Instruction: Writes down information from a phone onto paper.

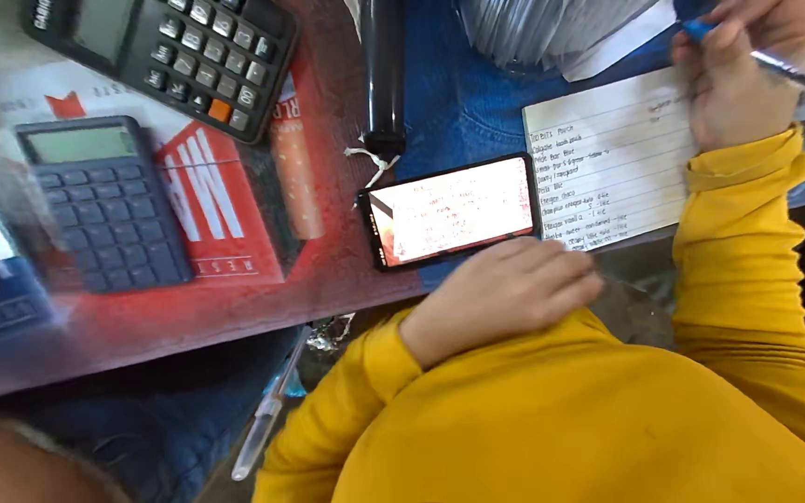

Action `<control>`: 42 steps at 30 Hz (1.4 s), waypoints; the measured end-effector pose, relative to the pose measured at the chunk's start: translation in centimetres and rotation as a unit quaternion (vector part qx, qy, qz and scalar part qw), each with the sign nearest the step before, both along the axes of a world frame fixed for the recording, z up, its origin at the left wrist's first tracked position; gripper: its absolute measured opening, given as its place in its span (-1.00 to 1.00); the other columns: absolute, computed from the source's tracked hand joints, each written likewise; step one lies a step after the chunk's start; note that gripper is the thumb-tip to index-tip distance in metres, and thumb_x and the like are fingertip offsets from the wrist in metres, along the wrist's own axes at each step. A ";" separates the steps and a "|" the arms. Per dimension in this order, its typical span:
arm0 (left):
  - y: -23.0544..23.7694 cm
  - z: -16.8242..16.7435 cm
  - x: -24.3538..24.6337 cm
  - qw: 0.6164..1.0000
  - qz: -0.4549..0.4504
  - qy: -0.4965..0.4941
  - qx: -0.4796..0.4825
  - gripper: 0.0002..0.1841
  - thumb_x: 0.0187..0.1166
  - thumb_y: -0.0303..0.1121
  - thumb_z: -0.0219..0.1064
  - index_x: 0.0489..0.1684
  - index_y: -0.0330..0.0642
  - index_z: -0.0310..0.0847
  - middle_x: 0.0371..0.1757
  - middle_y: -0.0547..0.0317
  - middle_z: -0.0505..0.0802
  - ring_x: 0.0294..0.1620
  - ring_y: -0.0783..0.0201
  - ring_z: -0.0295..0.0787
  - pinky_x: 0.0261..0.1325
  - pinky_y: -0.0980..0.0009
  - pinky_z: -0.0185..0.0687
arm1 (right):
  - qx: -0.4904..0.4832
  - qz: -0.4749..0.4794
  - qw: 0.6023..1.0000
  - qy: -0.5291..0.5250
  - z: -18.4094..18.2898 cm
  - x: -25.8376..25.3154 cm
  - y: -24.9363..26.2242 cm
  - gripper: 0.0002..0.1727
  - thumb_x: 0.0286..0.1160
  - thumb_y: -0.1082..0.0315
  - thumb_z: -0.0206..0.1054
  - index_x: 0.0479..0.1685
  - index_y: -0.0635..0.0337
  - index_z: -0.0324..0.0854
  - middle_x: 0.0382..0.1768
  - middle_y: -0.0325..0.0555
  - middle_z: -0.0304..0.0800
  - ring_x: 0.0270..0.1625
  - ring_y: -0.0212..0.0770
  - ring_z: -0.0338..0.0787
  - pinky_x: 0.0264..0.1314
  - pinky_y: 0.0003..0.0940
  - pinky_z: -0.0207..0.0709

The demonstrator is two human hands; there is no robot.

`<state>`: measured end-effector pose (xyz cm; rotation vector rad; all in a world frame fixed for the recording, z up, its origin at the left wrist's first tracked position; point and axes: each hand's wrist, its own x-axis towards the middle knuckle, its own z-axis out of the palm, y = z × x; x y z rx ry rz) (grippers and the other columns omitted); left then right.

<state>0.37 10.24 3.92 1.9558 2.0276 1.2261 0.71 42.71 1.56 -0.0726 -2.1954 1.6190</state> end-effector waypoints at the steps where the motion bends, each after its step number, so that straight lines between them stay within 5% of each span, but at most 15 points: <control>1: 2.0 -0.5 0.3 0.999 -0.042 0.019 0.005 -0.71 0.67 -0.59 0.14 0.16 -0.25 0.76 0.19 0.00 0.88 0.30 0.06 0.81 0.36 0.22 0.65 | 0.001 0.009 1.000 0.003 -0.1 0.0 0.0 -0.94 0.56 0.19 0.45 -0.15 -0.22 0.67 -0.10 -0.67 0.79 -0.02 -0.54 0.81 0.10 -0.49 0.76; 2: 3.8 -1.1 0.6 0.997 -0.069 0.043 0.004 -0.67 0.66 -0.63 0.11 0.25 -0.29 0.72 0.32 -0.02 0.84 0.42 0.04 0.74 0.47 0.22 0.58 | -0.005 0.008 1.000 0.001 0.0 0.0 -0.2 -0.95 0.61 0.20 0.38 -0.22 -0.23 0.67 -0.14 -0.67 0.79 -0.08 -0.55 0.81 0.03 -0.50 0.76; 4: 6.0 -2.4 1.2 0.993 -0.095 0.065 -0.010 -0.62 0.66 -0.67 0.08 0.36 -0.34 0.64 0.51 -0.06 0.71 0.60 0.01 0.58 0.64 0.22 0.39 | -0.034 -0.027 0.999 -0.018 0.8 0.0 -1.1 -0.57 0.75 0.32 -0.04 -0.52 -0.20 0.61 -0.43 -0.63 0.80 -0.39 -0.58 0.80 -0.34 -0.57 0.73; 7: 6.9 -3.7 1.4 0.989 -0.090 0.097 -0.061 -0.59 0.65 -0.67 0.06 0.44 -0.39 0.57 0.62 -0.12 0.60 0.69 -0.03 0.45 0.72 0.18 0.26 | -0.051 -0.094 0.991 -0.075 2.0 -0.4 -2.3 -0.32 0.84 0.32 -0.50 -0.77 -0.13 0.32 -0.81 -0.54 0.58 -0.79 -0.60 0.55 -0.75 -0.65 0.45; 13: 6.7 -4.2 1.8 0.985 -0.076 0.130 -0.088 -0.59 0.65 -0.68 0.06 0.43 -0.43 0.57 0.63 -0.12 0.59 0.69 -0.03 0.46 0.73 0.18 0.23 | 0.047 -0.213 0.974 -0.057 1.1 -0.7 -2.8 -0.48 0.78 0.39 -0.02 -0.75 -0.15 0.31 -0.86 -0.61 0.39 -0.83 -0.64 0.41 -0.76 -0.64 0.34; 17: 6.3 -9.0 3.1 0.980 -0.061 0.173 -0.083 -0.52 0.75 -0.56 -0.06 0.65 -0.32 0.36 0.81 -0.01 0.35 0.84 -0.01 0.17 0.81 0.09 0.07 | 0.064 -0.206 0.975 -0.057 1.0 -0.4 -2.7 -0.48 0.76 0.40 0.02 -0.76 -0.17 0.33 -0.87 -0.63 0.39 -0.82 -0.66 0.41 -0.76 -0.65 0.32; 22: 6.8 -3.4 1.7 0.984 -0.081 0.118 -0.110 -0.57 0.63 -0.70 0.05 0.46 -0.46 0.53 0.65 -0.11 0.57 0.70 -0.03 0.44 0.74 0.20 0.20 | 0.128 -0.219 0.966 -0.043 0.6 -0.5 -2.7 -0.50 0.71 0.40 0.08 -0.76 -0.17 0.27 -0.85 -0.64 0.32 -0.79 -0.68 0.38 -0.71 -0.64 0.31; 42: 6.7 -3.6 1.7 0.983 -0.078 0.131 -0.105 -0.59 0.65 -0.69 0.03 0.44 -0.45 0.54 0.65 -0.10 0.58 0.70 -0.02 0.45 0.73 0.20 0.21 | 0.172 -0.228 0.957 -0.056 0.5 -0.5 -2.0 -0.52 0.67 0.37 0.10 -0.78 -0.14 0.24 -0.82 -0.63 0.27 -0.76 -0.69 0.36 -0.65 -0.63 0.29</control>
